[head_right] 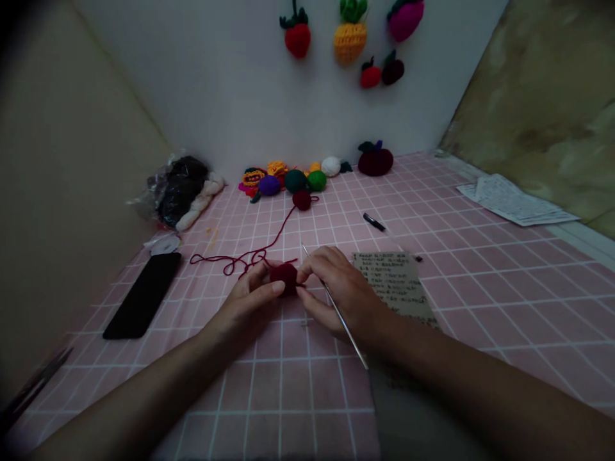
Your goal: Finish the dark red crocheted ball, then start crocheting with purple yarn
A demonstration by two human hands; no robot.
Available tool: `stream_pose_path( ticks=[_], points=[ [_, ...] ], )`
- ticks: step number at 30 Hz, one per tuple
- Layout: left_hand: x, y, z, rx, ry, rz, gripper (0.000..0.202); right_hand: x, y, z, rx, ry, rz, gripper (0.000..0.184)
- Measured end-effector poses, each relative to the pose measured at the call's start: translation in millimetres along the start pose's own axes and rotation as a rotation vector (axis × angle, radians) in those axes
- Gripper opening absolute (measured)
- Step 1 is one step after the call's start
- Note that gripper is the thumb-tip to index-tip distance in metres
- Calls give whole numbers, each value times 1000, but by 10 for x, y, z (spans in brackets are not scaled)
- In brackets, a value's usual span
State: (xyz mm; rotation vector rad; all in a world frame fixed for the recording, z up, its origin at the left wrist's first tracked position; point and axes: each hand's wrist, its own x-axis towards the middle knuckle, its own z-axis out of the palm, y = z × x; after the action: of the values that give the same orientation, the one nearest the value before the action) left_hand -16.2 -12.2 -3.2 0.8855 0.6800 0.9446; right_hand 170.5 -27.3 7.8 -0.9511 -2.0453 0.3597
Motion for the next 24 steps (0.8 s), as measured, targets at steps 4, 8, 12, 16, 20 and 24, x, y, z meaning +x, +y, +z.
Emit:
stream_pose_path(
  ticks=[4,8,12,16,20,24],
  points=[
    [-8,5,-23,125,32,24,35,-9,23,9,-24,-10,2,19],
    [-6,0,-32,150,69,29,36,-8,28,16,-43,-16,13,19],
    [3,-6,-11,31,59,-9,33,3,15,13,-39,21,41,15],
    [5,6,10,-76,33,-22,27,6,6,10,-16,65,61,11],
    [2,18,7,-107,28,-53,28,8,-6,8,7,58,55,12],
    [-5,32,12,-128,30,-71,26,5,-15,5,46,62,78,12]
  ],
)
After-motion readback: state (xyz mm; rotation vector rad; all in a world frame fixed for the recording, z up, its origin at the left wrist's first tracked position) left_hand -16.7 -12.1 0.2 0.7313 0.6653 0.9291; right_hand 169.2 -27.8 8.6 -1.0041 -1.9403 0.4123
